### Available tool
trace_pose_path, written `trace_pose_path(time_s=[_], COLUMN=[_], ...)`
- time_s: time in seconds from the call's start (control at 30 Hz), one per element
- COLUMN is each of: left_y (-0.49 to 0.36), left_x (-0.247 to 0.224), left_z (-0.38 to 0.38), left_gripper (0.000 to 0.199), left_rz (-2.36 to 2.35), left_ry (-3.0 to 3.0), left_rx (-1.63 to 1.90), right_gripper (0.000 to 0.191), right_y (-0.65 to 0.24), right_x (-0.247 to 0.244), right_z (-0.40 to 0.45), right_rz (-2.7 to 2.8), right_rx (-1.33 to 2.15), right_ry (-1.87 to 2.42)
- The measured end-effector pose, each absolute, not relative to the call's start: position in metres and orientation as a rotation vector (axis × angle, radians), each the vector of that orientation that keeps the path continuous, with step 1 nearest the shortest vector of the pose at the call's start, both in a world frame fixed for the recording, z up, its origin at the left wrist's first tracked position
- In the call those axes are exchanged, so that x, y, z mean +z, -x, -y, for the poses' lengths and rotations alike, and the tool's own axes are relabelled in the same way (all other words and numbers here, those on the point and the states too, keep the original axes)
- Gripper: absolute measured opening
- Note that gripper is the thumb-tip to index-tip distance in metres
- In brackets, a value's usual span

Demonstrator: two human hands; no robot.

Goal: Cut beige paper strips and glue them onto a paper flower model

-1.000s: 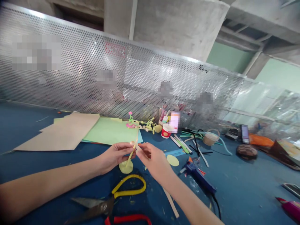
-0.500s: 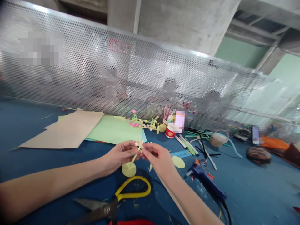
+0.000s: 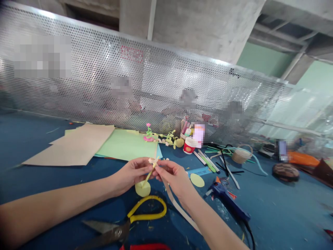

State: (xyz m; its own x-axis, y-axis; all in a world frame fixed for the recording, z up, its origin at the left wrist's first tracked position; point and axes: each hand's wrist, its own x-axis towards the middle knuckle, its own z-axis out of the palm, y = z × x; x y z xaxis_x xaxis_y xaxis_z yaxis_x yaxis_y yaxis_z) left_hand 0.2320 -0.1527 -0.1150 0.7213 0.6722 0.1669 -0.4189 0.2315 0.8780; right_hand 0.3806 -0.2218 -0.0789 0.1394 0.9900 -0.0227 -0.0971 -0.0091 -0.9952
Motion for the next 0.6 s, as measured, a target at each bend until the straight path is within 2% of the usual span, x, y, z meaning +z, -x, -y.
trace_pose_path(time_s=[0.33, 0.6], left_y=[-0.231, -0.233], left_x=[-0.114, -0.116], left_z=[0.156, 0.155], left_gripper=[0.024, 0.025], left_rz=[-0.266, -0.39], left_ry=[-1.114, -1.062], left_rx=[0.745, 0.797], right_gripper=[0.032, 0.029], right_y=[-0.383, -0.387], right_x=[-0.083, -0.089], right_z=[0.22, 0.216], right_rz=[1.116, 1.332], right_rx=[1.127, 0.704], right_ry=[1.224, 1.407])
